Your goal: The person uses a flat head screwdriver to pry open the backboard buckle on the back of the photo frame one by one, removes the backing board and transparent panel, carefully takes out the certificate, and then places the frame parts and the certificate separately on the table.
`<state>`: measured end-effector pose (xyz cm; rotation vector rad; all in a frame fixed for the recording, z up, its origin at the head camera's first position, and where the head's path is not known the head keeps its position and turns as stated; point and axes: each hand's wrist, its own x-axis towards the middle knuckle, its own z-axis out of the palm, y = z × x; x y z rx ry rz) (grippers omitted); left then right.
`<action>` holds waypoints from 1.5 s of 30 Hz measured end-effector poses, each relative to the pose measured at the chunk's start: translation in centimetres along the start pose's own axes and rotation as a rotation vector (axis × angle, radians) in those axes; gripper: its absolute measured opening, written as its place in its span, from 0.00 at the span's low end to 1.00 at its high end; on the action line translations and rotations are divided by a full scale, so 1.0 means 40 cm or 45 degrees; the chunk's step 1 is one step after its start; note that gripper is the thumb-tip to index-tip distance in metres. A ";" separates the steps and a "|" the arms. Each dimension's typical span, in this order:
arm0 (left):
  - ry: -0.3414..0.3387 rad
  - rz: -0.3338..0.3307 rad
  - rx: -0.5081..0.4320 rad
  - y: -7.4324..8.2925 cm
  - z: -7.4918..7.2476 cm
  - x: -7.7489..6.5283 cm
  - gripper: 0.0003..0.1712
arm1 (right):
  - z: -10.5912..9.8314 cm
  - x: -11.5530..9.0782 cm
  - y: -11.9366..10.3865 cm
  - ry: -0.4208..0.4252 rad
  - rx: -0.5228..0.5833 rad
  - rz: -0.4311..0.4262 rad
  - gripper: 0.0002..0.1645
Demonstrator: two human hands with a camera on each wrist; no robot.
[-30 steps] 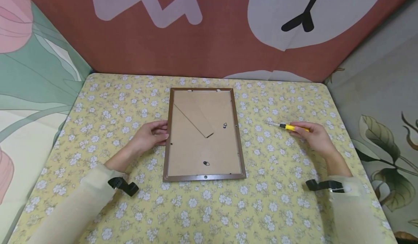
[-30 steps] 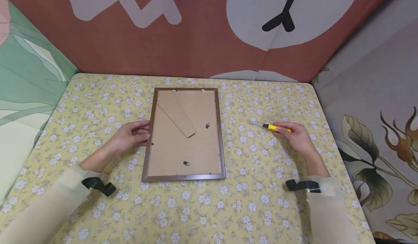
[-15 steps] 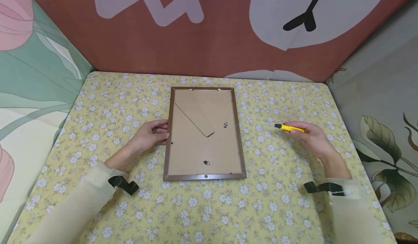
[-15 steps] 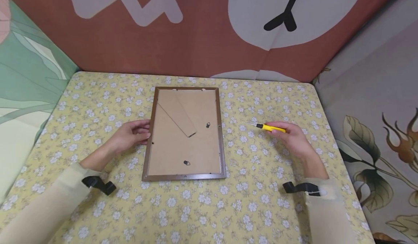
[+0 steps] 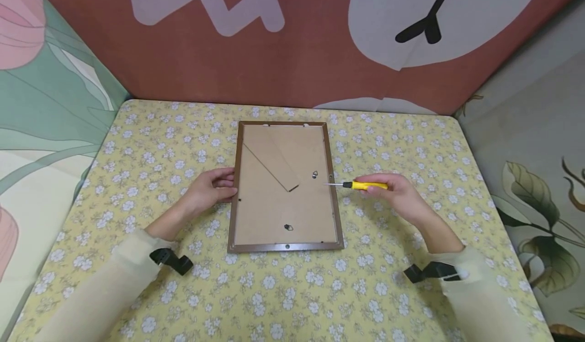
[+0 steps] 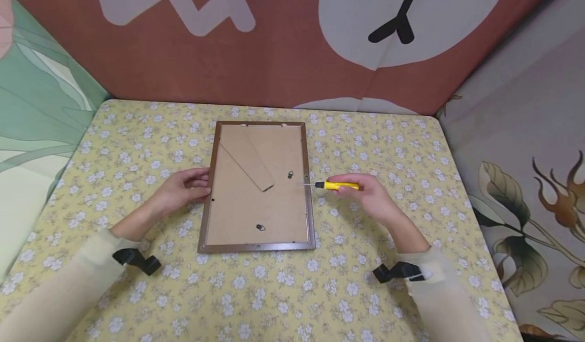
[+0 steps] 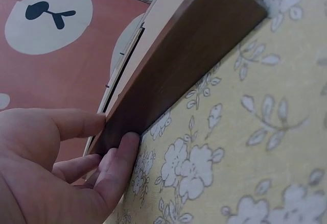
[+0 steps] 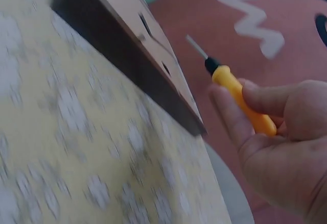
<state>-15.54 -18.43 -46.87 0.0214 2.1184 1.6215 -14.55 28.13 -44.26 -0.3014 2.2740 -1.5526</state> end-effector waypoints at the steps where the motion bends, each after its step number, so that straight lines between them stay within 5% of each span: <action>1: -0.004 0.005 0.015 -0.001 -0.001 -0.001 0.38 | 0.012 0.002 -0.006 -0.011 -0.003 0.009 0.18; 15: -0.018 0.040 0.115 -0.006 -0.002 -0.025 0.42 | 0.142 0.054 -0.071 -0.201 0.048 -0.063 0.18; 31: -0.020 0.024 0.089 -0.005 0.002 -0.025 0.41 | 0.323 0.141 -0.137 -0.152 -0.087 0.037 0.15; 45: -0.018 0.020 0.097 -0.009 0.005 -0.016 0.41 | 0.386 0.168 -0.148 -0.161 -0.073 0.030 0.15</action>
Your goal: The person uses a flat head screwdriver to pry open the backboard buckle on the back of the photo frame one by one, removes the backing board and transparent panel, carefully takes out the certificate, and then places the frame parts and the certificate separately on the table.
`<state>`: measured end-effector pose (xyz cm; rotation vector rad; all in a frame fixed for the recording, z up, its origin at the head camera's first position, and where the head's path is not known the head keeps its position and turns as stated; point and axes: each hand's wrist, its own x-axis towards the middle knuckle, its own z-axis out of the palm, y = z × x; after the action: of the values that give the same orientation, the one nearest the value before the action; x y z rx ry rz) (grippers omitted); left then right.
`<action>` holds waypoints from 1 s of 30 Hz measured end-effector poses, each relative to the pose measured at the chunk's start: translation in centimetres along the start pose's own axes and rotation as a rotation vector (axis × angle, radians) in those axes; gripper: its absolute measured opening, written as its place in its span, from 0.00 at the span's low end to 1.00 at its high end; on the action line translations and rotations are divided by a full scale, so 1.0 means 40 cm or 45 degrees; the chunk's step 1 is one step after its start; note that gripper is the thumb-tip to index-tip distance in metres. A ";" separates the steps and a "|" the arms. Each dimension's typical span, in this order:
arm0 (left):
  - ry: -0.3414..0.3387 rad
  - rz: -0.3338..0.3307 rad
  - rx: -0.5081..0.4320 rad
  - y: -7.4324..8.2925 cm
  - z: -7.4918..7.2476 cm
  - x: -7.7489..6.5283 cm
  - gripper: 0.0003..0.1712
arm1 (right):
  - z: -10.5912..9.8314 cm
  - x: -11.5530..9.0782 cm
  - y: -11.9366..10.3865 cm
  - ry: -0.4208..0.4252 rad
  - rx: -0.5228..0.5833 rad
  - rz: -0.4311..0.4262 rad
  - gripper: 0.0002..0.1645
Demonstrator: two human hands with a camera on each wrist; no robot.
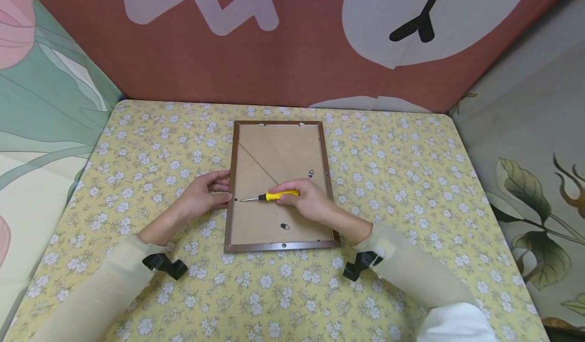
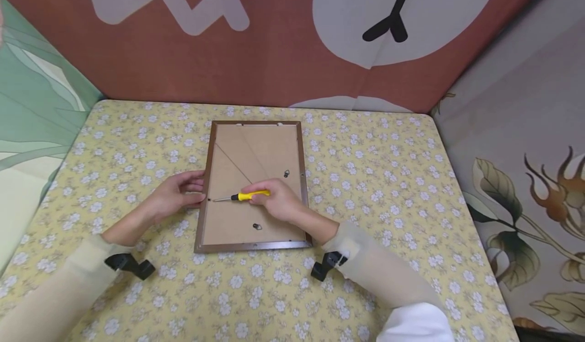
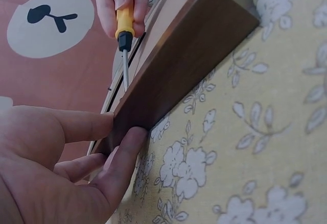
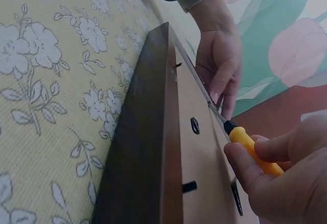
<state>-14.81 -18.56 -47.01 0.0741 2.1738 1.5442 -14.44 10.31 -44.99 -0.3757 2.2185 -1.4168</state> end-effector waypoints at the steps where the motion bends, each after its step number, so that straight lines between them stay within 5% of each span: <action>1: 0.001 0.000 0.003 -0.001 0.000 0.000 0.41 | 0.003 0.002 0.000 0.000 0.005 -0.001 0.15; 15: -0.001 -0.026 -0.024 0.005 0.003 -0.001 0.41 | 0.034 0.013 0.005 0.007 0.184 0.030 0.17; 30: -0.010 -0.033 -0.123 -0.003 0.006 0.006 0.42 | 0.060 0.002 -0.092 0.089 -0.399 -0.252 0.14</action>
<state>-14.91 -18.32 -47.27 0.0206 2.0830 1.6286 -13.32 6.86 -42.53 -0.6770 2.5253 -1.1888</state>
